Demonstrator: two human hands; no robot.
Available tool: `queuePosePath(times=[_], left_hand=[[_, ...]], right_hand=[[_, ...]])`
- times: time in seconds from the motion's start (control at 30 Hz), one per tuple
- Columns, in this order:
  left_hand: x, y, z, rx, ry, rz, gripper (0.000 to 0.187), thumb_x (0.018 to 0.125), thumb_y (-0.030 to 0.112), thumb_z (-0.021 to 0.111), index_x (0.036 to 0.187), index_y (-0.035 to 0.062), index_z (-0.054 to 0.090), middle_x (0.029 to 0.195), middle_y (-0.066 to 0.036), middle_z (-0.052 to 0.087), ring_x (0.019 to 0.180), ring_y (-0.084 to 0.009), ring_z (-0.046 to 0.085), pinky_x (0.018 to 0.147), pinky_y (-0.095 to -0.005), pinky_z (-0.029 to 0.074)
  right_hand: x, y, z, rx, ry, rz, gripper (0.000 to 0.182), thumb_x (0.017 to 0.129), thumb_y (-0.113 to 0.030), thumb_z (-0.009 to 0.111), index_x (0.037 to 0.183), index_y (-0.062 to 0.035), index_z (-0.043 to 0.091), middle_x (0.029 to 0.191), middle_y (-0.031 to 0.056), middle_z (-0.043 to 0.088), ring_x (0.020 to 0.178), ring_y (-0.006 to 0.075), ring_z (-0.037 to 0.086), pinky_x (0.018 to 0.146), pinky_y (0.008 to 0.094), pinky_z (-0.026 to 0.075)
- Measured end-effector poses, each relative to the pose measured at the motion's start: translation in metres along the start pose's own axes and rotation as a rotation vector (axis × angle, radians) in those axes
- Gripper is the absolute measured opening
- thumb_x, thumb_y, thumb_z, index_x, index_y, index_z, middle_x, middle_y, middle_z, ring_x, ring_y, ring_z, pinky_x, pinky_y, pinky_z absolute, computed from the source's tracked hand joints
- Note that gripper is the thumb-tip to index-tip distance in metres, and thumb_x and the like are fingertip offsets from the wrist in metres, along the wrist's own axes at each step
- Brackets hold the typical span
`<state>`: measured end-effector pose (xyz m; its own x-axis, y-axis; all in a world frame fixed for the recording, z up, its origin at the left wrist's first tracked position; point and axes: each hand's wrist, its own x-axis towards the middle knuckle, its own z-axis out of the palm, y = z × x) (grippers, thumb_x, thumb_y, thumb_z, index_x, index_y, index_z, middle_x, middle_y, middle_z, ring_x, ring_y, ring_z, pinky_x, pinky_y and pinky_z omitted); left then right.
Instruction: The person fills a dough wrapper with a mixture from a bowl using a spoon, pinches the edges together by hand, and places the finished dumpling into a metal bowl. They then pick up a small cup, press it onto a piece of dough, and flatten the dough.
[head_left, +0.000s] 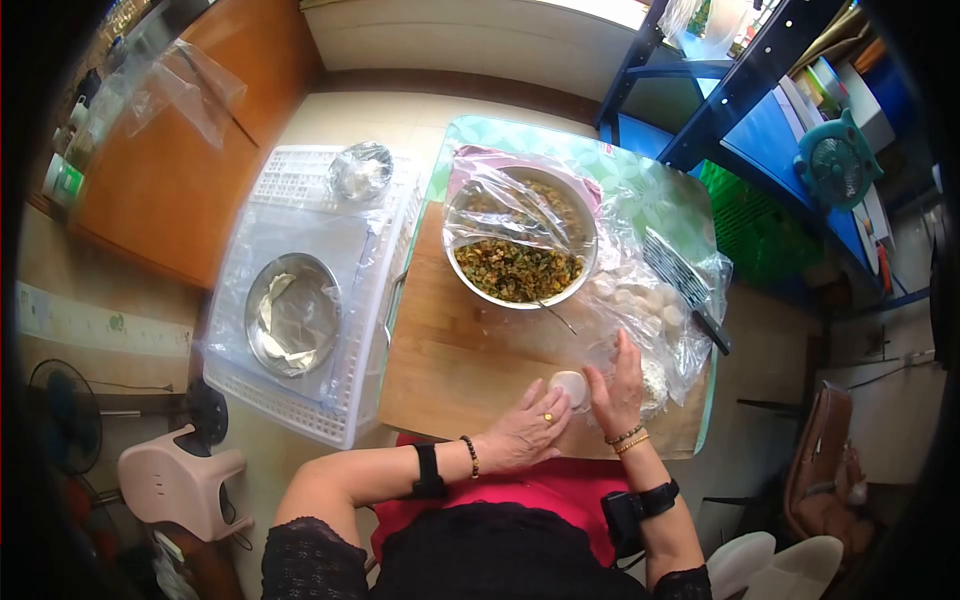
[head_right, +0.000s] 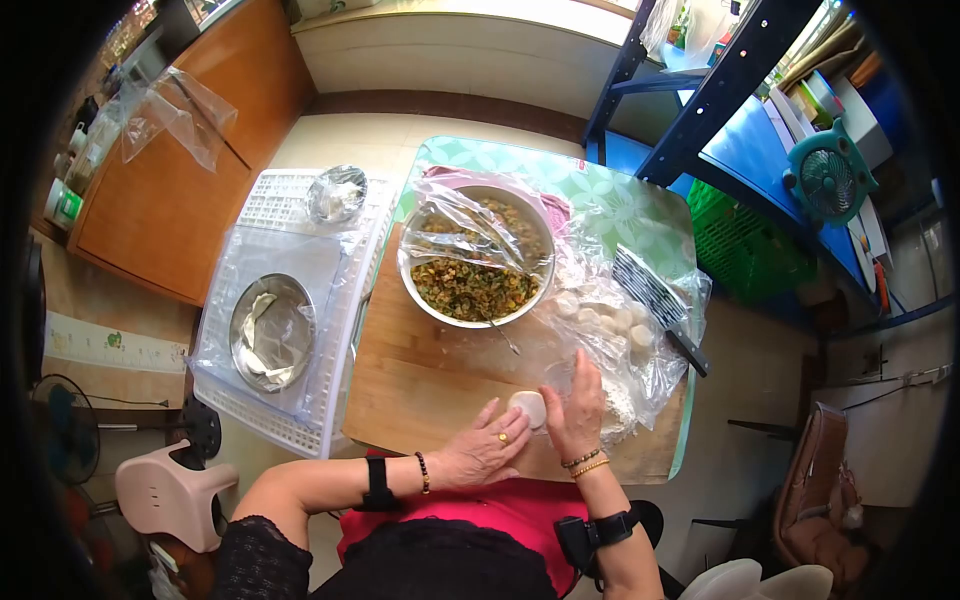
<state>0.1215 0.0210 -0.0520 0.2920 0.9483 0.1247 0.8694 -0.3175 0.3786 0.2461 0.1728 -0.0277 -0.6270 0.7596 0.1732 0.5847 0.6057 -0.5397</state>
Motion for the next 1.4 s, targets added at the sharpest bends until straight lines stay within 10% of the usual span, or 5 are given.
queuePosePath(times=[0.23,0.67,0.9,1.13,1.4], left_hand=[[-0.013,-0.001,-0.01,-0.101,-0.223,-0.043,0.067,0.083,0.045,0.062,0.13,0.0001,0.047,0.138,-0.022,0.041,0.137,-0.0373,0.031,0.113,-0.0563,0.02],[-0.022,-0.002,-0.018,-0.121,-0.035,-0.12,0.069,0.083,0.045,0.062,0.131,-0.0017,0.046,0.14,-0.024,0.038,0.136,-0.0399,0.031,0.114,-0.0552,0.02],[-0.026,-0.011,-0.02,-0.096,0.045,-0.123,0.068,0.084,0.046,0.061,0.129,-0.0039,0.048,0.135,-0.021,0.043,0.134,-0.0362,0.035,0.113,-0.0555,0.021],[-0.031,-0.007,-0.022,-0.114,-0.034,-0.191,0.068,0.084,0.045,0.062,0.128,-0.0046,0.048,0.131,-0.023,0.044,0.132,-0.0367,0.035,0.112,-0.0549,0.023],[-0.02,-0.013,-0.031,-0.15,0.054,-0.292,0.07,0.084,0.042,0.064,0.131,-0.0053,0.042,0.139,-0.025,0.038,0.132,-0.0407,0.033,0.111,-0.0528,0.026]], right_hand=[[-0.029,-0.031,0.022,-0.147,-0.14,-0.242,0.075,0.08,-0.023,0.07,0.142,0.0006,0.035,0.127,0.0213,0.051,0.116,0.0364,0.05,0.094,0.0467,0.039],[-0.015,-0.033,0.026,-0.118,-0.103,-0.267,0.077,0.078,-0.028,0.073,0.141,-0.003,0.037,0.123,0.0199,0.052,0.112,0.0362,0.051,0.092,0.0465,0.04],[0.021,-0.024,0.035,-0.065,-0.111,-0.023,0.076,0.078,-0.025,0.073,0.141,-0.0019,0.037,0.124,0.0201,0.051,0.114,0.0364,0.05,0.093,0.0483,0.039],[-0.004,-0.054,0.03,-0.157,-0.122,-0.344,0.072,0.074,-0.017,0.074,0.136,0.0022,0.042,0.117,0.0205,0.054,0.105,0.0355,0.053,0.089,0.0464,0.041],[0.035,-0.017,0.051,0.06,0.029,-0.051,0.075,0.078,-0.022,0.072,0.14,0.0,0.037,0.116,0.0204,0.055,0.103,0.0364,0.054,0.09,0.0426,0.043]])
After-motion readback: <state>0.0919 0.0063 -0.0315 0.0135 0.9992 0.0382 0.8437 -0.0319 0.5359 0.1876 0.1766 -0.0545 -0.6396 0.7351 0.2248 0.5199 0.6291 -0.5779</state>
